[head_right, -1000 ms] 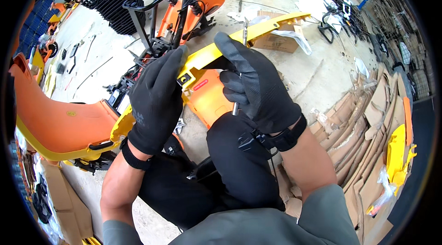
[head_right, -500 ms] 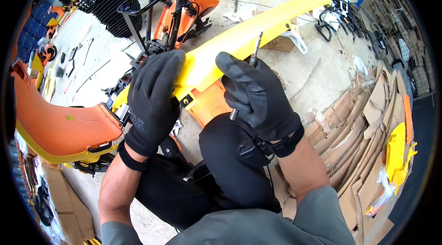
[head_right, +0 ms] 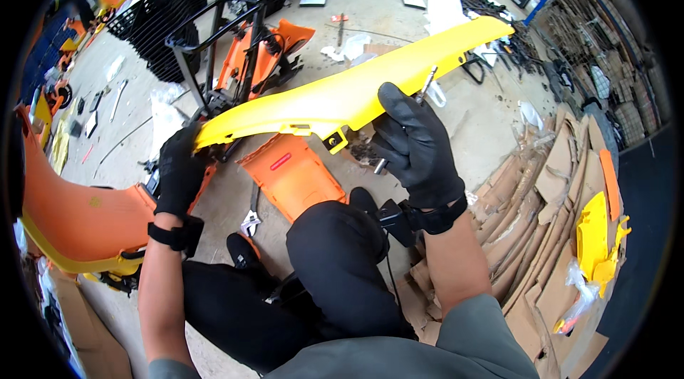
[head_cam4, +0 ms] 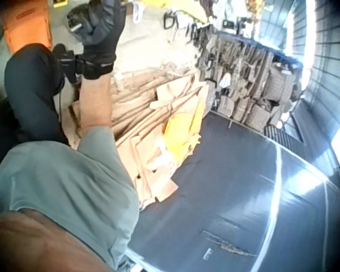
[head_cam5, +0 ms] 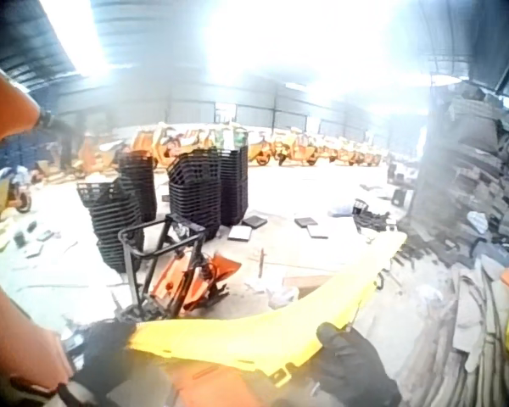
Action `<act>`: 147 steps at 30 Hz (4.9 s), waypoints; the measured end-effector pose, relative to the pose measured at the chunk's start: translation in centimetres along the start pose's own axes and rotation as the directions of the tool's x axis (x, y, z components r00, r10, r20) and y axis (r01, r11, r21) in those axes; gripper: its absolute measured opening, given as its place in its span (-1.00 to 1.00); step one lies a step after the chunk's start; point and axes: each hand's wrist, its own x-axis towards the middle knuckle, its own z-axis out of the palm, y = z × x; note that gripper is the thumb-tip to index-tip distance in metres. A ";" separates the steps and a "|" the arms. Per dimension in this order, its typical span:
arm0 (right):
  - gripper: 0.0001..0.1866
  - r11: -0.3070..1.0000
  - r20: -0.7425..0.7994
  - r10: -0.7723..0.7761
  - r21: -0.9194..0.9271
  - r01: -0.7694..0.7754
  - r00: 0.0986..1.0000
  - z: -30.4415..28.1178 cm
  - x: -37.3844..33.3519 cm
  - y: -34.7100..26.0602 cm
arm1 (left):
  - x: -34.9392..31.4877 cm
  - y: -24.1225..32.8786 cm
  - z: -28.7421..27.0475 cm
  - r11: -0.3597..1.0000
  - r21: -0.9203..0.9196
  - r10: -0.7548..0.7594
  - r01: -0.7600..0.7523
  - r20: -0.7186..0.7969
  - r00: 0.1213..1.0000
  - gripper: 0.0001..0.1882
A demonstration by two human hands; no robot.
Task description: The person assembles yellow plastic body panels for an electric scooter by aligning two parts, inserting screws into the pre-drilled holes, and securing them using a powered screwdriver and a manual nut driver.
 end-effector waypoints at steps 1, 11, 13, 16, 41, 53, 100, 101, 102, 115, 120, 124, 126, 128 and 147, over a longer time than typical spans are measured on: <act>-0.77 1.000 -0.041 -0.011 0.015 0.012 0.999 0.2 0.1 -0.1 | -0.4 -1.3 0.3 0.999 0.013 -0.034 0.034 -0.003 0.999 -0.56; -0.60 0.982 0.203 -0.152 -0.078 0.170 0.967 -4.2 0.6 0.6 | -1.5 -7.1 -2.1 0.620 -0.602 -0.207 0.503 0.494 0.845 -0.58; -0.52 0.965 0.287 -0.208 -0.097 0.245 0.935 -5.8 0.6 0.9 | -1.1 -5.8 -2.0 -0.123 -0.800 -0.302 0.587 0.594 0.746 -0.61; -0.39 0.967 0.417 -0.172 -0.100 0.233 0.892 -9.5 1.3 0.2 | -0.5 -4.0 -2.1 -0.500 -0.737 -0.357 0.455 0.654 0.667 -0.59; -0.53 0.954 0.390 0.065 0.244 -0.172 0.918 -22.0 7.1 8.3 | -0.6 -7.6 -5.8 -0.357 -0.927 -0.178 0.114 0.187 0.966 -0.72; -0.66 0.971 -0.262 0.237 0.106 -0.216 0.935 -15.7 7.7 8.5 | -0.6 -4.8 -8.0 -0.298 -0.949 -0.138 0.106 0.153 0.979 -0.58; -0.70 0.598 -0.625 0.135 -0.568 -0.566 0.769 -42.6 11.2 12.8 | 10.4 6.0 23.0 0.079 -0.394 -0.045 0.916 0.916 0.398 -0.72; -0.66 0.563 -0.651 0.104 -0.585 -0.584 0.752 -43.2 10.2 14.0 | 10.4 5.7 21.7 0.121 -0.398 -0.054 0.909 0.912 0.407 -0.73; -0.63 0.474 -0.639 0.047 -0.662 -0.580 0.768 -44.0 9.9 14.6 | 10.2 5.3 20.1 0.144 -0.476 -0.004 0.868 0.876 0.482 -0.75; -0.79 -0.344 -0.099 -0.213 -0.923 -0.170 0.972 -47.5 7.1 16.4 | 6.8 -4.5 11.4 0.872 -0.163 -0.183 0.462 0.766 0.617 -0.82; -0.80 -0.106 -0.027 -0.364 -0.992 -0.071 0.931 -39.1 2.3 14.0 | 2.1 -2.4 12.1 0.944 -0.200 0.330 -0.262 0.572 0.751 -0.45; -0.73 0.516 -0.466 -0.494 -0.836 -0.184 0.734 -30.9 -4.3 2.7 | -0.1 -0.1 12.3 0.945 -0.184 0.316 -0.270 0.727 0.610 -0.60; -0.69 0.714 -0.414 -0.516 -0.692 0.109 0.750 -31.9 -8.9 -3.8 | -0.8 1.8 13.3 0.911 -0.232 0.400 -0.342 0.701 0.590 -0.63; -0.70 0.796 -0.477 -0.536 -0.561 0.227 0.697 -32.6 -10.8 -9.4 | -0.9 1.9 13.7 0.894 -0.259 0.438 -0.366 0.678 0.591 -0.63; -0.54 0.049 -0.494 -0.862 -0.300 -0.953 0.111 -34.0 -22.2 -22.2 | -1.1 0.8 11.2 0.891 -0.133 0.405 -0.434 0.663 0.630 -0.65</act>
